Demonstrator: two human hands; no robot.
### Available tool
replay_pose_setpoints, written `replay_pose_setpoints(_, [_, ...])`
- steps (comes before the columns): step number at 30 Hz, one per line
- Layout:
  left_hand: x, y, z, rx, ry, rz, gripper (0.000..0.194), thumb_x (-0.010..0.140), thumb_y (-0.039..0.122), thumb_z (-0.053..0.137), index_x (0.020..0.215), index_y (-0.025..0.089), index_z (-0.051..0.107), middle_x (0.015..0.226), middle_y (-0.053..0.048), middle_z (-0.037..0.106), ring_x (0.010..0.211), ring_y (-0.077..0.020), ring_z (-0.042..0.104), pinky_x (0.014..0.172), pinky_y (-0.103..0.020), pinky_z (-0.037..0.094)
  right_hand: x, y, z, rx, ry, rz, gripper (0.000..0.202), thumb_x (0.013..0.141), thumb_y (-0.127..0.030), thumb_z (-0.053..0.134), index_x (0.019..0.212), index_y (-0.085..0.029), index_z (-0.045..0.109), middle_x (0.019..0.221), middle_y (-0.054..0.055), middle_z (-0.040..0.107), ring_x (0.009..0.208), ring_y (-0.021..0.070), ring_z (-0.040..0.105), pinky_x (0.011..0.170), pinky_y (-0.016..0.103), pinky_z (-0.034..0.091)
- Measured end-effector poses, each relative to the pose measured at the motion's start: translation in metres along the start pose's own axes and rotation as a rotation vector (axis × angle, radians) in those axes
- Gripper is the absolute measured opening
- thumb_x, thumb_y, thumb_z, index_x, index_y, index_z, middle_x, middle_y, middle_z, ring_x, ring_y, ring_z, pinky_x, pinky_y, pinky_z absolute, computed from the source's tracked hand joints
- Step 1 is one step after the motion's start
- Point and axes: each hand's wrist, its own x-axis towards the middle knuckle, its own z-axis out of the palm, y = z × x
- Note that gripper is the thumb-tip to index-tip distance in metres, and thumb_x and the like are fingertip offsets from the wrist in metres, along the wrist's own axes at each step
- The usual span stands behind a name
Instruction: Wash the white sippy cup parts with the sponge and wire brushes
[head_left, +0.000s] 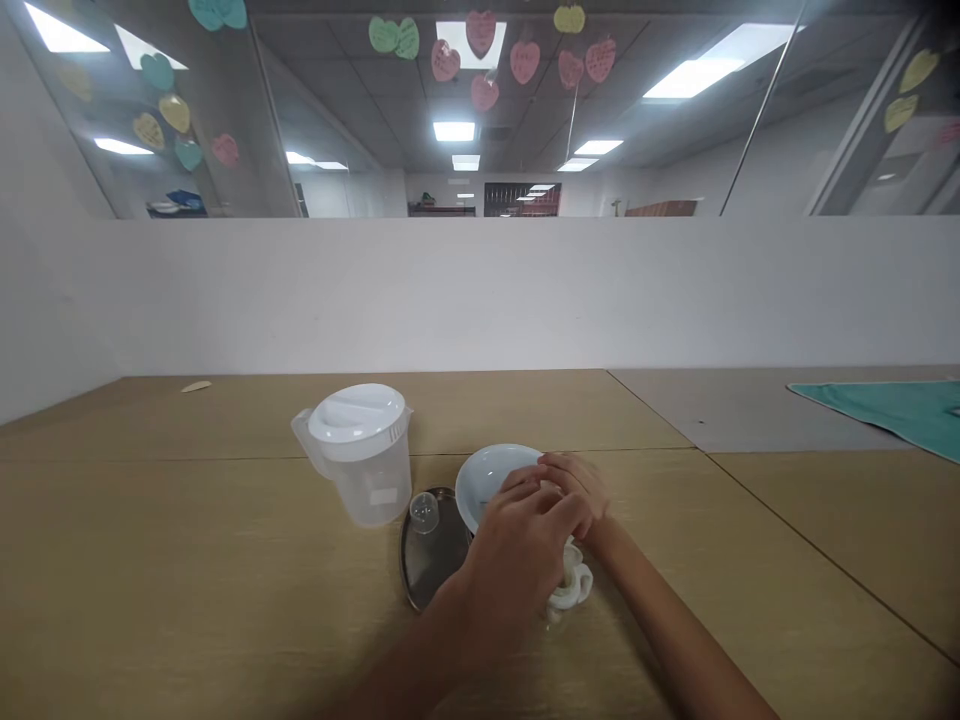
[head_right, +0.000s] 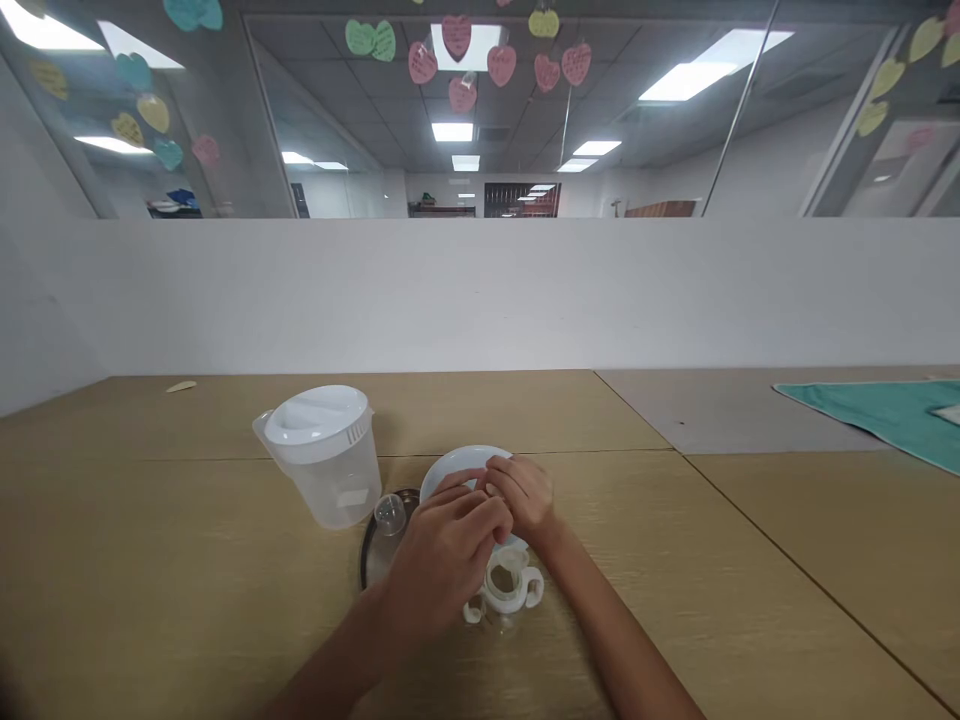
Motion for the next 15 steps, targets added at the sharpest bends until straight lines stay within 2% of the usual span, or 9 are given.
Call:
replay_pose_setpoints(3, [-0.002, -0.002, 0.006, -0.002, 0.043, -0.020, 0.025, 0.079, 0.000, 0.039, 0.065, 0.019, 0.047, 0.057, 0.004, 0.053, 0.060, -0.0098, 0.052, 0.089, -0.024, 0.041, 0.004, 0.004, 0.001, 0.002, -0.007, 0.030, 0.009, 0.083, -0.015, 0.050, 0.082, -0.019, 0.057, 0.072, 0.004, 0.065, 0.062, 0.0152, 0.062, 0.055, 0.027, 0.050])
replay_pose_setpoints(6, [-0.003, -0.003, 0.009, 0.023, -0.013, -0.054, 0.025, 0.077, 0.000, 0.041, 0.064, 0.019, 0.048, 0.058, 0.004, 0.053, 0.062, -0.0102, 0.052, 0.091, -0.025, 0.041, 0.007, 0.005, 0.001, 0.016, -0.039, 0.060, 0.013, 0.085, -0.016, 0.045, 0.078, -0.019, 0.056, 0.069, 0.004, 0.064, 0.060, 0.0145, 0.060, 0.054, 0.026, 0.047])
replay_pose_setpoints(11, [0.001, -0.009, 0.006, 0.121, -0.290, -0.214, 0.019, 0.084, 0.006, 0.041, 0.078, 0.019, 0.054, 0.074, 0.000, 0.063, 0.078, -0.0138, 0.059, 0.095, -0.031, 0.040, 0.000, 0.010, 0.002, 0.018, -0.248, 0.170, 0.016, 0.087, -0.019, 0.044, 0.074, -0.019, 0.054, 0.066, 0.003, 0.060, 0.061, 0.0129, 0.057, 0.056, 0.024, 0.043])
replay_pose_setpoints(13, [0.003, -0.011, 0.001, 0.108, -0.436, -0.285, 0.013, 0.087, 0.015, 0.044, 0.090, 0.018, 0.056, 0.089, -0.003, 0.066, 0.086, -0.0168, 0.060, 0.088, -0.032, 0.044, -0.004, 0.018, 0.000, -0.045, -0.380, 0.255, 0.020, 0.088, -0.024, 0.043, 0.072, -0.018, 0.054, 0.065, 0.003, 0.058, 0.062, 0.0140, 0.055, 0.059, 0.024, 0.041])
replay_pose_setpoints(15, [0.002, -0.013, -0.003, 0.049, -0.583, -0.315, 0.018, 0.087, 0.026, 0.049, 0.100, 0.017, 0.057, 0.101, -0.005, 0.065, 0.090, -0.0193, 0.061, 0.081, -0.032, 0.046, -0.006, 0.026, -0.005, -0.105, -0.502, 0.346, 0.025, 0.089, -0.029, 0.042, 0.071, -0.018, 0.055, 0.069, 0.005, 0.058, 0.068, 0.0158, 0.055, 0.064, 0.026, 0.041])
